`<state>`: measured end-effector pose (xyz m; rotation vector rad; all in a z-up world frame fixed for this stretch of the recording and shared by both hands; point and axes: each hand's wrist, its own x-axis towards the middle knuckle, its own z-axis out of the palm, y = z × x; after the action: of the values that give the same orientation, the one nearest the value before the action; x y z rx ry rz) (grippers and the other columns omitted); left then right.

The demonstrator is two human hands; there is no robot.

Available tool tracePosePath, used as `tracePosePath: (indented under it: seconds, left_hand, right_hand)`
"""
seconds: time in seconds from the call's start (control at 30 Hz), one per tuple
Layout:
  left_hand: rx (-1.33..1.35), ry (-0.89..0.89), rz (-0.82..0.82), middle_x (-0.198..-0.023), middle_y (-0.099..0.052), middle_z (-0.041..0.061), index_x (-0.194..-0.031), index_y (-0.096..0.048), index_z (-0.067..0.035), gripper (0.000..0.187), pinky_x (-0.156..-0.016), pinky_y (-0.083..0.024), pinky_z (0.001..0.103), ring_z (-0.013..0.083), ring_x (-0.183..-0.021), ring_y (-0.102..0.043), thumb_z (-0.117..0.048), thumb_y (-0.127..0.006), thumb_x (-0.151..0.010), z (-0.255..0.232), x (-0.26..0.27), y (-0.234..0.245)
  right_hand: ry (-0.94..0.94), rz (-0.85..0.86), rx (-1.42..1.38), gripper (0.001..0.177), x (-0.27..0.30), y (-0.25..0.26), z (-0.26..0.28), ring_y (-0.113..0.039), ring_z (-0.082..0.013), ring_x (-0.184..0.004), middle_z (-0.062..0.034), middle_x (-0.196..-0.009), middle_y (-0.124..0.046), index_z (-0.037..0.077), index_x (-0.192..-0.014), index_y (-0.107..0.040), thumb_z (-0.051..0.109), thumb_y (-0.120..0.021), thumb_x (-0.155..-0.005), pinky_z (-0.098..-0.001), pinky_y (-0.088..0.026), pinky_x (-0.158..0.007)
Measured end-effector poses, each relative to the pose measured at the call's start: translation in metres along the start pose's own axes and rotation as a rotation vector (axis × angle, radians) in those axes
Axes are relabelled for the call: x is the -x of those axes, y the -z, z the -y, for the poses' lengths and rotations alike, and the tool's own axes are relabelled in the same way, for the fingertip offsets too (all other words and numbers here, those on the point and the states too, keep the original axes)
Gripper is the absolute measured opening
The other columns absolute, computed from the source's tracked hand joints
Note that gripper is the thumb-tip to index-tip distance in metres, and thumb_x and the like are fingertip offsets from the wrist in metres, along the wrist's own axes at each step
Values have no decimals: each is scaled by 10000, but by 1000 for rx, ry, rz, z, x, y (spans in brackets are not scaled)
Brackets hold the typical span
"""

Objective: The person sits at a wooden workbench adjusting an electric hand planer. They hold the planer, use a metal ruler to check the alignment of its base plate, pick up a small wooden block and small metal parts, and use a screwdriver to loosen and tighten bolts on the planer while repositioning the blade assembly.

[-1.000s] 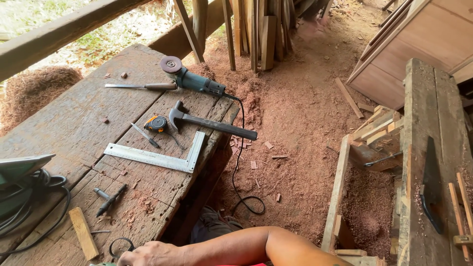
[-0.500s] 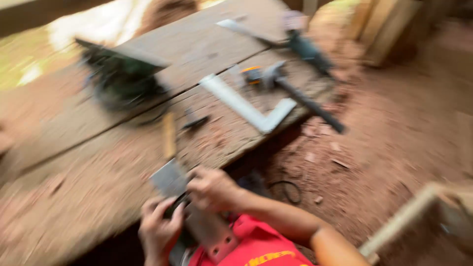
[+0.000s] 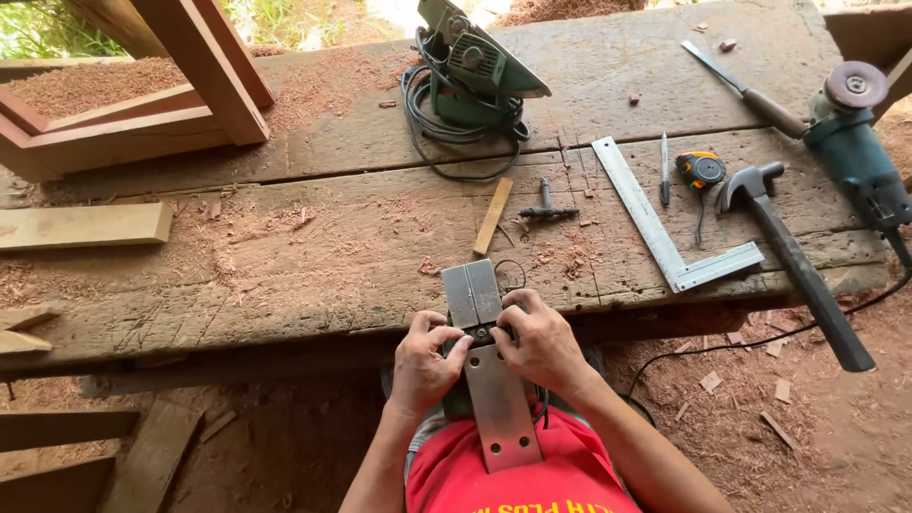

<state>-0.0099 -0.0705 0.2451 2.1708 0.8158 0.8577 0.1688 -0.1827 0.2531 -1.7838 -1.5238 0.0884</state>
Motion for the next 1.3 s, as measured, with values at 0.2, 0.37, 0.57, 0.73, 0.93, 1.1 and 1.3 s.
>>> tracePosePath:
  seconds: [0.2, 0.37, 0.57, 0.73, 0.93, 1.1, 1.3]
  left_hand:
    - [-21, -134, 28, -1001, -665, 111, -937, -796, -82, 191, -759, -576, 375, 291, -882, -707, -118, -792, -750, -5, -3, 0]
    - [-27, 32, 20, -984, -663, 115, -852, -780, -80, 166, -715, -573, 378, 287, -858, -710, -171, -847, -731, -4, -2, 1]
    - [-22, -106, 1, -1009, -662, 114, -905, -788, -80, 152, -756, -576, 365, 285, -884, -711, -117, -799, -758, -9, -4, 1]
    - [-7, 81, 24, -956, -662, 104, -835, -773, -76, 154, -697, -575, 368, 278, -830, -715, -178, -849, -749, -5, -2, 0]
    - [-11, -26, 20, -984, -667, 109, -899, -783, -77, 181, -729, -578, 379, 290, -854, -713, -166, -834, -750, -7, -1, 2]
    - [-24, 44, 35, -982, -667, 101, -869, -782, -87, 175, -724, -577, 378, 287, -855, -715, -196, -850, -750, 2, 0, -2]
    - [-20, -37, 44, -1014, -667, 105, -911, -798, -93, 160, -752, -579, 378, 293, -875, -713, -140, -801, -758, -4, -2, 0]
  right_hand:
    - [14, 2, -14, 149, 2, 2, 0, -678, -318, -901, -112, -1112, -623, 78, -914, -678, 143, -748, -800, -433, -562, -737]
    - [-30, -6, -4, 163, 1, 1, 2, -680, -311, -877, -110, -1113, -625, 66, -886, -658, 163, -767, -813, -436, -557, -717]
    - [35, -43, -17, 142, 3, 1, 0, -682, -329, -888, -120, -1116, -626, 83, -919, -689, 119, -738, -791, -435, -564, -734]
    - [-21, -8, -31, 152, 0, 2, 2, -683, -342, -883, -126, -1101, -626, 82, -905, -688, 135, -753, -778, -446, -562, -735]
    - [-1, -23, -29, 147, 1, 0, -2, -686, -340, -889, -125, -1106, -627, 85, -899, -697, 138, -754, -774, -444, -564, -734]
    - [-27, 2, -50, 143, -1, 1, -3, -696, -325, -871, -118, -1097, -633, 79, -901, -696, 150, -760, -794, -431, -572, -729]
    - [-35, 12, -34, 157, -1, 4, 1, -696, -332, -880, -126, -1105, -633, 68, -892, -688, 163, -769, -795, -435, -573, -728]
